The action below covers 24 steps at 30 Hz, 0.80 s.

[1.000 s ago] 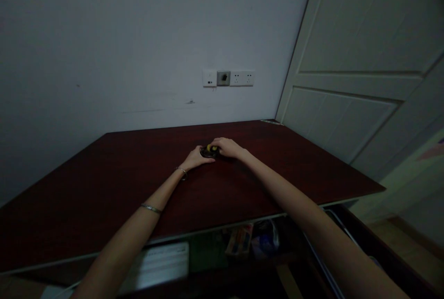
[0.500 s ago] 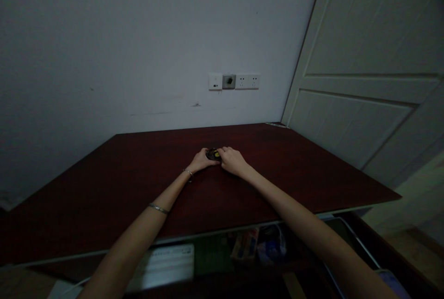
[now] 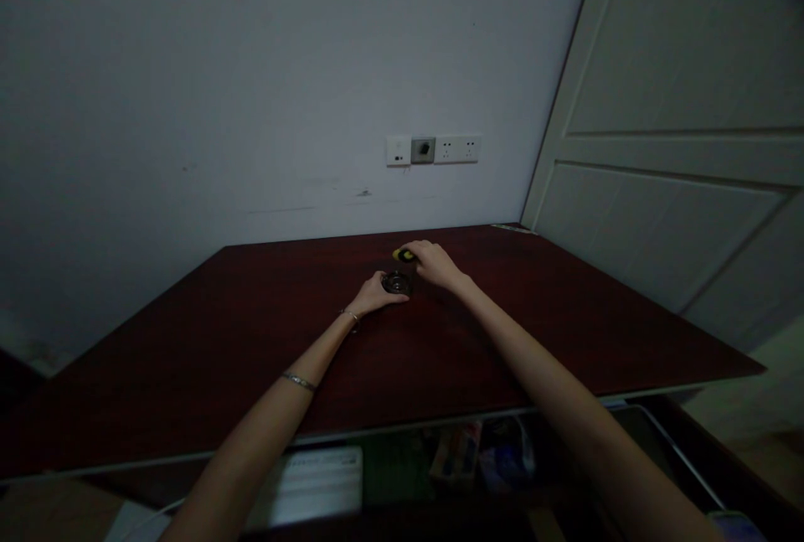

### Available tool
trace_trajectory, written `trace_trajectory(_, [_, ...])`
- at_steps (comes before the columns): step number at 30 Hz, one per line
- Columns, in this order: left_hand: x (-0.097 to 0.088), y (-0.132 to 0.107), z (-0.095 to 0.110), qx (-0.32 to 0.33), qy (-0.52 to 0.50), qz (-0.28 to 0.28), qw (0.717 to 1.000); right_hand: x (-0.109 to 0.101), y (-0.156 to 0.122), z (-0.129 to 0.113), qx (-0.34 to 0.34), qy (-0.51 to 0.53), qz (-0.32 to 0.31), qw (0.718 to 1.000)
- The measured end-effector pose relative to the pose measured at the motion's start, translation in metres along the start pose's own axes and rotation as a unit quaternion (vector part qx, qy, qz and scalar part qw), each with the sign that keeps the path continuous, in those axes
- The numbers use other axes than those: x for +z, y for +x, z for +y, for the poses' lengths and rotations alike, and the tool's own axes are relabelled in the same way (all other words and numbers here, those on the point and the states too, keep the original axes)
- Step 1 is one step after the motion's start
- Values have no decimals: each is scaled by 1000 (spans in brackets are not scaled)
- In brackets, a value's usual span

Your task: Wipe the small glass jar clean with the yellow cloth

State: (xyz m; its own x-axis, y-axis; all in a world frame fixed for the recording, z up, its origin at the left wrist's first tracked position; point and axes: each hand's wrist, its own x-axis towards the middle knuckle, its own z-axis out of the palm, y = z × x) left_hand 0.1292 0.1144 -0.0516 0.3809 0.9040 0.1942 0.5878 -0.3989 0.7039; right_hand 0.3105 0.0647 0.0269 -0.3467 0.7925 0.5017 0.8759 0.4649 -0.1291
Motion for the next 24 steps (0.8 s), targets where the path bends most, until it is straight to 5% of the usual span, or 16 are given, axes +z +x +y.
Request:
trace_trajectory(8, [-1,0,-1,7,-21,2,1000,24,26,4,-122,22,-95,988])
trace_trajectory(19, [-3,-4,6,-16,6,-6,1000,24,1,26,-27,66,-118,990])
trace_trajectory(24, [-3,-4,8,-21,14,-7,1000,22,-11,14,-3,42,-113,993])
